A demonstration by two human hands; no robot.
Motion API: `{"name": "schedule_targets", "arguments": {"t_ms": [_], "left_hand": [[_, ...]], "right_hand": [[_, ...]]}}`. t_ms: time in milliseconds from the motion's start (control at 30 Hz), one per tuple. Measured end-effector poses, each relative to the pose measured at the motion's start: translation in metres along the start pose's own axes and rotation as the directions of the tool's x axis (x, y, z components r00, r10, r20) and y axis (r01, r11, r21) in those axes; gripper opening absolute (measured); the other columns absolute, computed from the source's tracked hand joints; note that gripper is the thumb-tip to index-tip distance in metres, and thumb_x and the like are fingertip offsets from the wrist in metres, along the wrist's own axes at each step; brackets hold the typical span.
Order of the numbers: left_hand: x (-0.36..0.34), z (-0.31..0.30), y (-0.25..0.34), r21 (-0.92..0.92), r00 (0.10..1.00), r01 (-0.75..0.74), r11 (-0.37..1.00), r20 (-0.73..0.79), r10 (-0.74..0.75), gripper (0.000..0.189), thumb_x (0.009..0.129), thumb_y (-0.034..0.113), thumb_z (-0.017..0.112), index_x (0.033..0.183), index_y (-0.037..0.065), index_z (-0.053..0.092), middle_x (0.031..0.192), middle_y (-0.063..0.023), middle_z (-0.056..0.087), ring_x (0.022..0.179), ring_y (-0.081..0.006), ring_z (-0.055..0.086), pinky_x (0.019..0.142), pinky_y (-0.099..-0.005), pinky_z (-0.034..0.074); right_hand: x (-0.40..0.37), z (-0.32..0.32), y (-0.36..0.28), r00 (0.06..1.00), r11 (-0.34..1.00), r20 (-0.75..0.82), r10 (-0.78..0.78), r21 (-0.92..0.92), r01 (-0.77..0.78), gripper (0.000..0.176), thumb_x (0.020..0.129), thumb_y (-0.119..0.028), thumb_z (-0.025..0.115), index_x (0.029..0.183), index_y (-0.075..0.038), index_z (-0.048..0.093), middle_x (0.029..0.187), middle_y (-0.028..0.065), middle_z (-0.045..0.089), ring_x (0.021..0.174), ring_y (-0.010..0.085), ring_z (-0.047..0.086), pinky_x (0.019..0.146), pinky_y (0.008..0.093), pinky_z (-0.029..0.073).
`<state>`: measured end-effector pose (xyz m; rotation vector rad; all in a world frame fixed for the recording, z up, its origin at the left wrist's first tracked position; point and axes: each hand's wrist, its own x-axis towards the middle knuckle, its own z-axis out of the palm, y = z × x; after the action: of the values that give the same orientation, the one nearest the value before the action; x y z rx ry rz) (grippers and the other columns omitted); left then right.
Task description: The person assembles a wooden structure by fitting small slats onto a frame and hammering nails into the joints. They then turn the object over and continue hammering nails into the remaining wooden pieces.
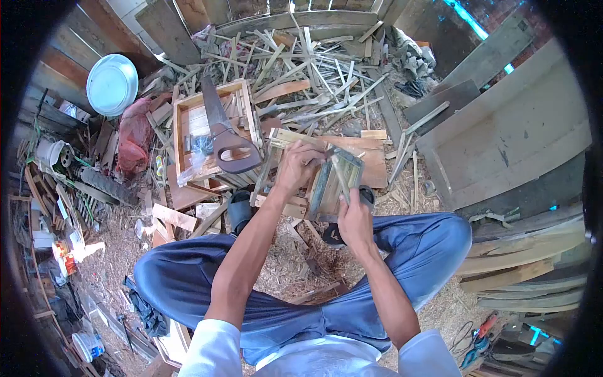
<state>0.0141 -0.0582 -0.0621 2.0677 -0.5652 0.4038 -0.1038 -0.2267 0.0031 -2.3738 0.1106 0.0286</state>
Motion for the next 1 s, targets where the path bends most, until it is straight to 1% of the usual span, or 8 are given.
{"name": "schedule_targets", "arguments": {"t_ms": [33, 267, 333, 433, 533, 767, 900, 1000], "left_hand": [[0.0, 0.001, -0.002, 0.0, 1.0, -0.005, 1.0, -0.001, 0.005, 0.019, 0.068, 0.001, 0.073, 0.084, 0.011, 0.075, 0.097, -0.0008, 0.072, 0.092, -0.0214, 0.063, 0.086, -0.0354, 0.04], [0.0, -0.002, 0.003, -0.003, 1.0, 0.021, 1.0, 0.02, -0.021, 0.018, 0.069, 0.002, 0.074, 0.084, 0.012, 0.075, 0.097, -0.0008, 0.072, 0.09, -0.0211, 0.063, 0.084, -0.0353, 0.041], [0.001, -0.001, 0.0, 0.0, 1.0, 0.011, 1.0, 0.016, -0.011, 0.019, 0.069, 0.002, 0.074, 0.084, 0.012, 0.075, 0.096, -0.0008, 0.072, 0.09, -0.0211, 0.063, 0.084, -0.0353, 0.041], [-0.001, -0.002, -0.001, 0.027, 0.999, -0.024, 0.999, 0.022, 0.024, 0.019, 0.068, 0.002, 0.075, 0.084, 0.011, 0.075, 0.096, -0.0017, 0.072, 0.09, -0.0216, 0.063, 0.083, -0.0362, 0.042], [-0.001, 0.001, -0.002, 0.007, 1.0, 0.016, 1.0, 0.019, -0.016, 0.019, 0.068, 0.002, 0.075, 0.084, 0.011, 0.075, 0.096, -0.0026, 0.072, 0.091, -0.0223, 0.063, 0.084, -0.0374, 0.043], [0.0, -0.001, -0.001, 0.002, 1.0, -0.008, 1.0, 0.008, 0.008, 0.023, 0.064, 0.002, 0.076, 0.085, 0.011, 0.075, 0.096, -0.0017, 0.072, 0.093, -0.0229, 0.063, 0.085, -0.0368, 0.044], [0.0, -0.001, -0.005, 0.02, 0.999, -0.048, 0.999, 0.024, 0.047, 0.027, 0.062, 0.0, 0.076, 0.087, 0.011, 0.074, 0.097, -0.0016, 0.072, 0.093, -0.0235, 0.063, 0.086, -0.036, 0.043], [-0.002, -0.002, -0.002, 0.015, 0.997, 0.044, 0.999, 0.059, -0.045, 0.028, 0.062, -0.001, 0.076, 0.087, 0.012, 0.074, 0.096, -0.0012, 0.072, 0.091, -0.0225, 0.063, 0.085, -0.0357, 0.043]], "right_hand": [[0.002, 0.0, 0.002, 0.998, 0.995, 0.044, 0.034, -0.09, -0.03, 0.018, 0.097, -0.019, 0.05, 0.102, -0.002, 0.044, 0.068, 0.0309, 0.06, 0.067, 0.0512, 0.06, 0.054, 0.058, 0.045], [0.0, 0.0, 0.002, 0.999, 1.0, -0.041, -0.002, 0.007, 0.002, 0.019, 0.097, -0.02, 0.05, 0.101, -0.002, 0.045, 0.068, 0.0311, 0.061, 0.067, 0.0511, 0.061, 0.054, 0.0583, 0.046], [0.002, 0.002, 0.005, 0.999, 0.995, 0.032, 0.013, -0.102, -0.01, 0.018, 0.097, -0.02, 0.05, 0.101, -0.003, 0.044, 0.067, 0.0305, 0.061, 0.066, 0.0511, 0.06, 0.053, 0.0583, 0.046], [-0.002, 0.0, 0.002, 1.0, 1.0, -0.004, -0.014, -0.019, 0.014, 0.018, 0.098, -0.019, 0.05, 0.101, -0.003, 0.044, 0.067, 0.0302, 0.061, 0.066, 0.0509, 0.061, 0.053, 0.0581, 0.046], [-0.001, 0.005, 0.007, 1.0, 0.997, 0.007, 0.005, -0.075, -0.005, 0.018, 0.098, -0.02, 0.049, 0.1, -0.003, 0.044, 0.067, 0.03, 0.061, 0.066, 0.0509, 0.061, 0.053, 0.0582, 0.046], [-0.003, 0.001, 0.0, 1.0, 0.999, -0.024, -0.014, -0.044, 0.013, 0.018, 0.098, -0.019, 0.049, 0.101, -0.002, 0.044, 0.067, 0.0296, 0.061, 0.065, 0.0508, 0.06, 0.053, 0.0575, 0.047], [-0.001, 0.002, 0.004, 0.999, 0.996, 0.033, 0.01, -0.094, -0.007, 0.018, 0.098, -0.019, 0.048, 0.102, -0.002, 0.043, 0.067, 0.03, 0.06, 0.065, 0.0507, 0.06, 0.052, 0.0573, 0.047], [-0.004, 0.002, 0.0, 1.0, 0.999, 0.013, 0.0, -0.033, 0.001, 0.018, 0.098, -0.018, 0.048, 0.103, -0.002, 0.042, 0.067, 0.0303, 0.061, 0.065, 0.0509, 0.06, 0.052, 0.0575, 0.047]]}}
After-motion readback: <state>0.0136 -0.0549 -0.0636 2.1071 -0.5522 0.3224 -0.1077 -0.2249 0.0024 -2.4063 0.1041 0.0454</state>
